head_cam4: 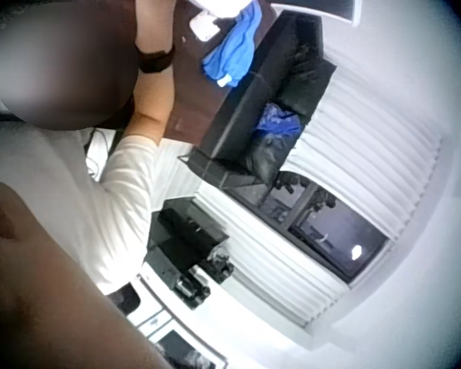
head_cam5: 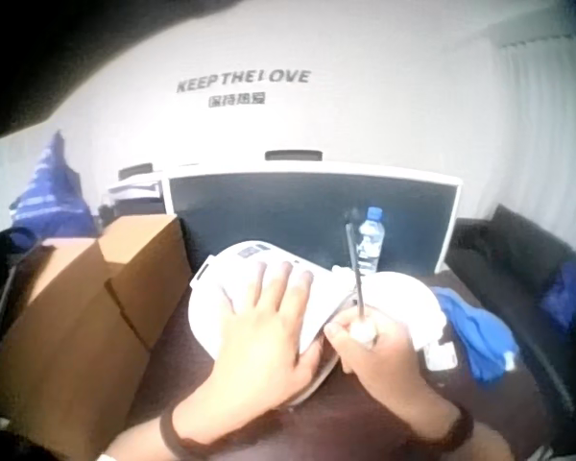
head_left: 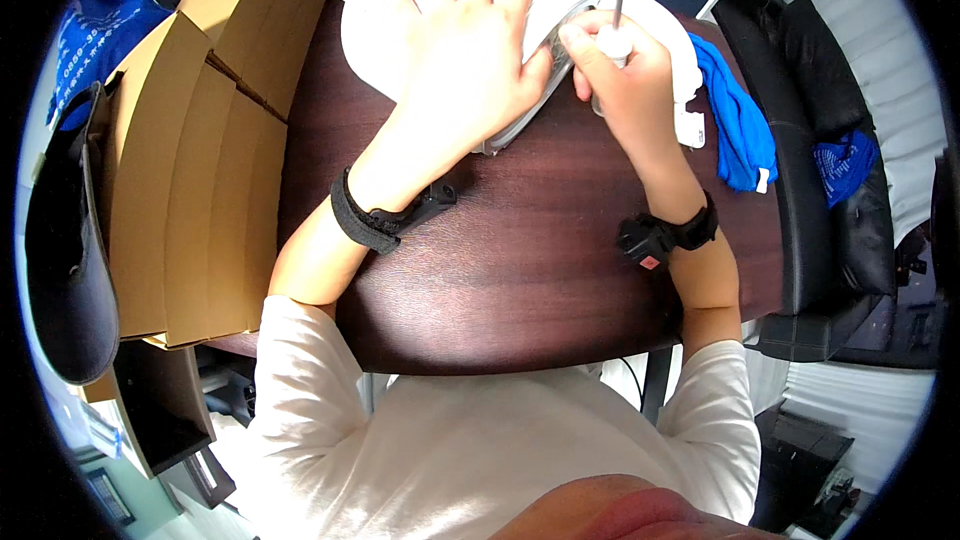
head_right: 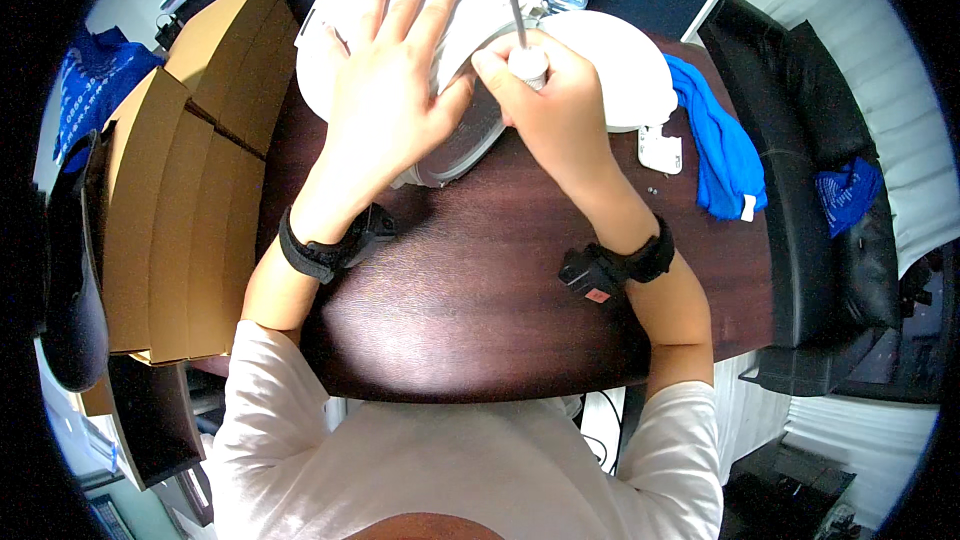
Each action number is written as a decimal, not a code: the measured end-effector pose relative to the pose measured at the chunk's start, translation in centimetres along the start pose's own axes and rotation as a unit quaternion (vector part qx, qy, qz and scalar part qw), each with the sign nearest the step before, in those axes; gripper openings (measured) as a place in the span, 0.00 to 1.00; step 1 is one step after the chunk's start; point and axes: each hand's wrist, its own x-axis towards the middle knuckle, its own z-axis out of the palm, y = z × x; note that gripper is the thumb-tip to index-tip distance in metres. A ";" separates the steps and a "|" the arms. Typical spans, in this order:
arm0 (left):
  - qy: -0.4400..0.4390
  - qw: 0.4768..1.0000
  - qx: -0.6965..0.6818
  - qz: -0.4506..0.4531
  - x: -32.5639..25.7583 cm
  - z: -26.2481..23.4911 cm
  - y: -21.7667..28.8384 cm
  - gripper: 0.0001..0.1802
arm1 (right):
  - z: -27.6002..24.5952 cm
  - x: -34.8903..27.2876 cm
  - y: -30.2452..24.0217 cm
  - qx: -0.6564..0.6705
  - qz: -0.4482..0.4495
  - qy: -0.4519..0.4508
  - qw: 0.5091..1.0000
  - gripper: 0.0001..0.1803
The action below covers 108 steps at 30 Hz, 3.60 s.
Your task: The person uses a screwdriver to remove screws from the lid of a white appliance, likely a rice cooker. They carefully unscrew multiple fasteners around the rim and lift the lid to separate it from the main body.
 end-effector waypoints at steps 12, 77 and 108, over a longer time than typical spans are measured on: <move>0.023 1.000 -0.003 0.019 -0.1 0.6 -0.3 0.33 | -15.2 -4.9 4.1 -0.291 0.178 0.024 0.940 0.09; -0.122 0.979 -0.158 -0.036 -0.7 -2.6 -2.6 0.45 | -2.8 3.6 8.2 0.099 -0.011 0.130 0.987 0.16; 0.036 0.990 -0.132 0.037 -2.7 -2.6 -4.9 0.29 | -3.3 -3.7 -1.5 0.073 0.063 -0.122 0.988 0.26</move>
